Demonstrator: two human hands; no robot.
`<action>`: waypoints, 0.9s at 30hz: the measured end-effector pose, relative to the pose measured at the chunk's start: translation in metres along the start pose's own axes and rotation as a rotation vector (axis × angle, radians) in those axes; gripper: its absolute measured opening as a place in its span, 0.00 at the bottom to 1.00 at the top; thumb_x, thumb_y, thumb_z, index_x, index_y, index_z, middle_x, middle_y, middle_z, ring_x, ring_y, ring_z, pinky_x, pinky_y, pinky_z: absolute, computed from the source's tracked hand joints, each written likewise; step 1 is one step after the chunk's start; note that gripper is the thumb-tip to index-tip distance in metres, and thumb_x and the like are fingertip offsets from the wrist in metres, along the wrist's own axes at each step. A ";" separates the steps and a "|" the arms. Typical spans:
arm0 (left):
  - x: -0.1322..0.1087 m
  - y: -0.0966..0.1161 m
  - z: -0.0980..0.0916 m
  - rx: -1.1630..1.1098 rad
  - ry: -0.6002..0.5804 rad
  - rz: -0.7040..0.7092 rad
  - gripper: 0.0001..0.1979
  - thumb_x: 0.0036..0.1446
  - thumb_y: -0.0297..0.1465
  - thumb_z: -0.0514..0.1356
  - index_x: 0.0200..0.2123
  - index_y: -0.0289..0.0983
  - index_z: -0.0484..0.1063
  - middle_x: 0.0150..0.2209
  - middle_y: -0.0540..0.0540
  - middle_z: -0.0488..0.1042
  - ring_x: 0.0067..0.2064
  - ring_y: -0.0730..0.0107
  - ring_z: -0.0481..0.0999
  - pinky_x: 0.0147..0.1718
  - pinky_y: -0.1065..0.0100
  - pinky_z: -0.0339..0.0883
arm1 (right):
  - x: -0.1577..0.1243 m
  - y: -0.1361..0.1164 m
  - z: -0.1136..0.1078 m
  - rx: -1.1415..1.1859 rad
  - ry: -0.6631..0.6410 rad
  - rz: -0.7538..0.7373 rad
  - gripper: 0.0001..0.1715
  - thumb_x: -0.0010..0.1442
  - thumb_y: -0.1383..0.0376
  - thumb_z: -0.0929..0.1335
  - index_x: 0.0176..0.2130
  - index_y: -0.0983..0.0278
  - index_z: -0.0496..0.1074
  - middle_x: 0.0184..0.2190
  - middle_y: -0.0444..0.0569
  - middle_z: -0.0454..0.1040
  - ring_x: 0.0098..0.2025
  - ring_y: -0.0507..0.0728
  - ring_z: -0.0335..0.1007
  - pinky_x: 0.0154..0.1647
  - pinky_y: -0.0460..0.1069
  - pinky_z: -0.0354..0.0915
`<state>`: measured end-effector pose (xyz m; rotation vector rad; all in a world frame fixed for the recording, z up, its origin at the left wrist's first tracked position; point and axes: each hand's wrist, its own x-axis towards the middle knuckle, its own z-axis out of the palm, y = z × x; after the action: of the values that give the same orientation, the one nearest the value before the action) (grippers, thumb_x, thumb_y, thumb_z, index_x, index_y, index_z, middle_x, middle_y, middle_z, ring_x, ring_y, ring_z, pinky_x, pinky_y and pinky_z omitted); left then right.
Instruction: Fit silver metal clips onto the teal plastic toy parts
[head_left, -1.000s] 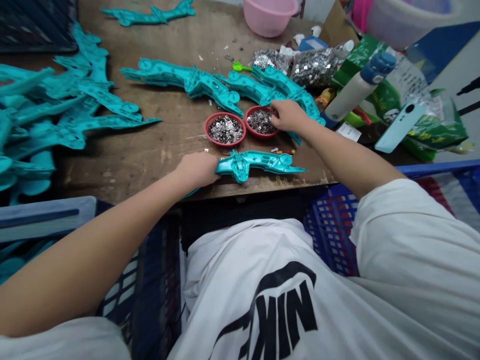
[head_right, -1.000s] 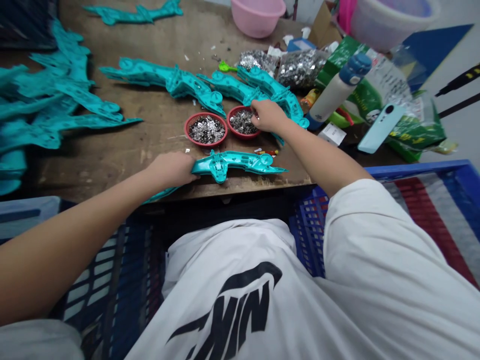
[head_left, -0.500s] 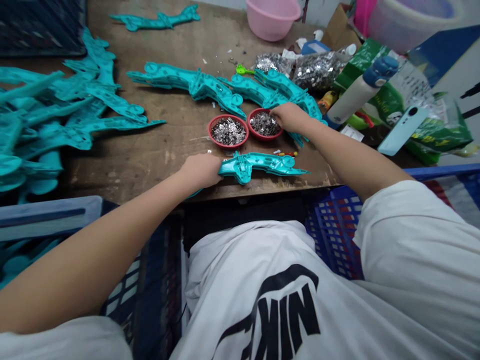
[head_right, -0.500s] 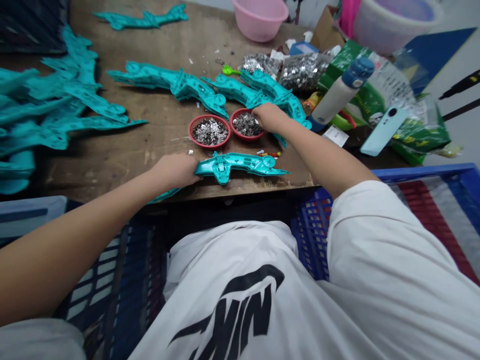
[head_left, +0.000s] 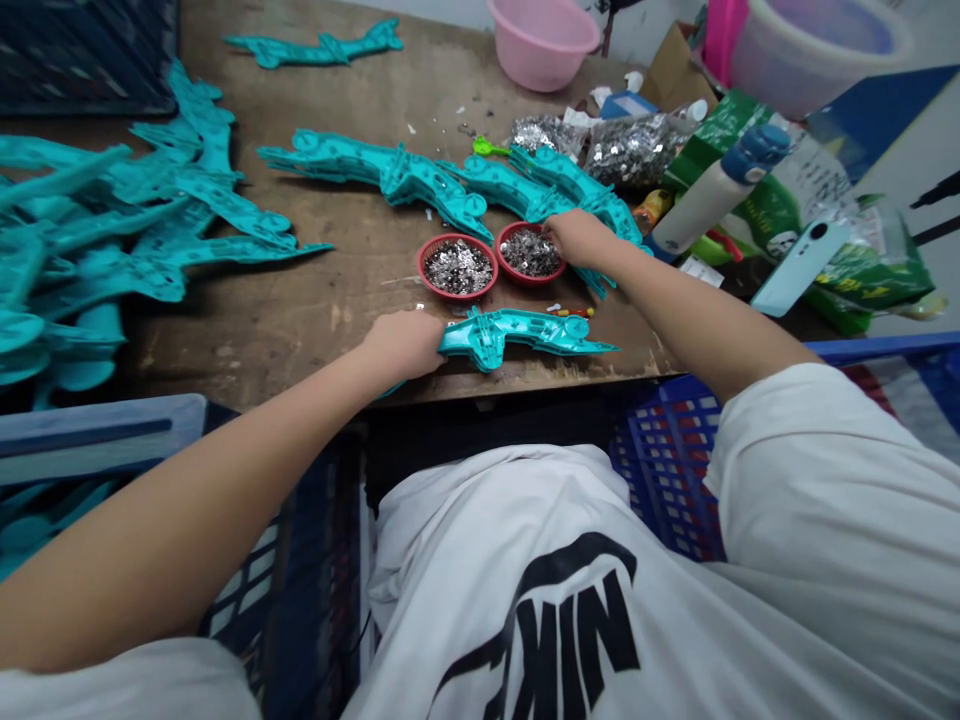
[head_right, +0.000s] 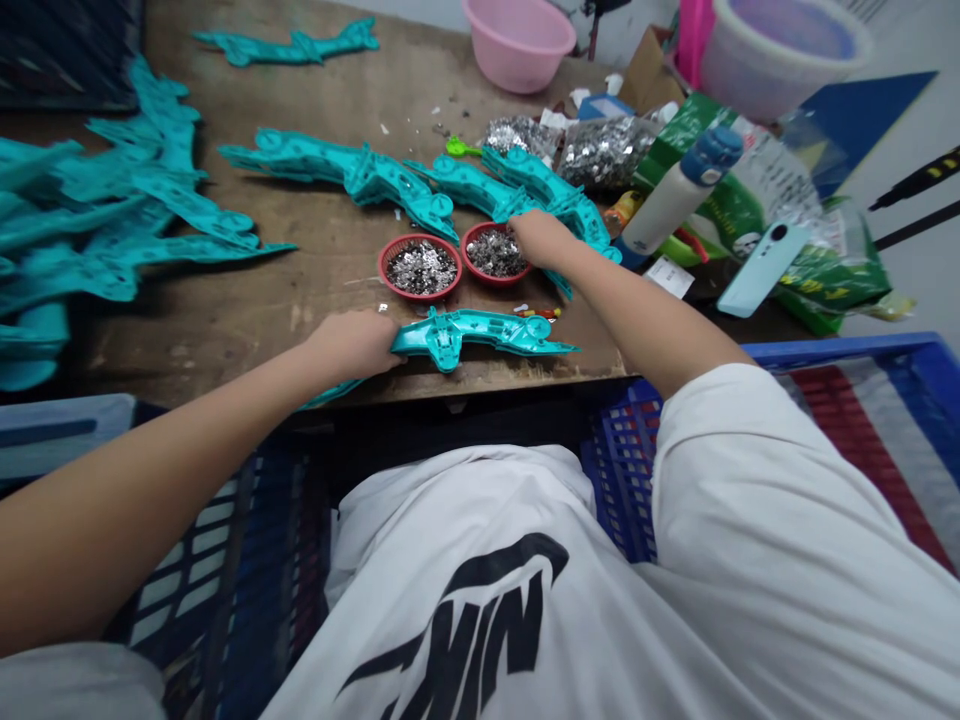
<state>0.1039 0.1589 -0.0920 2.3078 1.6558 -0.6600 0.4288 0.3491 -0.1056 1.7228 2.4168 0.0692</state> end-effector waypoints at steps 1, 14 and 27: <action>0.000 0.000 0.000 -0.003 0.002 0.000 0.28 0.79 0.39 0.71 0.75 0.35 0.89 0.70 0.21 0.90 0.70 0.24 0.92 0.67 0.46 0.90 | 0.000 0.001 0.000 0.023 0.002 -0.009 0.33 0.85 0.68 0.63 0.75 0.69 0.87 0.71 0.70 0.90 0.72 0.80 0.85 0.73 0.68 0.78; -0.003 0.002 -0.002 0.003 -0.020 0.000 0.28 0.82 0.40 0.68 0.77 0.33 0.86 0.72 0.21 0.88 0.72 0.26 0.91 0.69 0.46 0.89 | -0.031 0.005 -0.016 0.182 0.017 -0.142 0.34 0.85 0.68 0.62 0.79 0.70 0.81 0.74 0.72 0.87 0.77 0.80 0.84 0.79 0.71 0.76; -0.004 -0.003 -0.008 -0.035 -0.026 -0.036 0.31 0.80 0.48 0.67 0.76 0.39 0.88 0.69 0.25 0.91 0.71 0.28 0.92 0.64 0.49 0.87 | -0.129 -0.014 -0.004 0.863 0.147 -0.051 0.21 0.71 0.42 0.78 0.41 0.54 0.92 0.34 0.50 0.89 0.38 0.66 0.85 0.45 0.59 0.80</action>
<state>0.1015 0.1599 -0.0832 2.2402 1.6879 -0.6600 0.4554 0.2234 -0.0888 1.9774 2.8103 -1.0256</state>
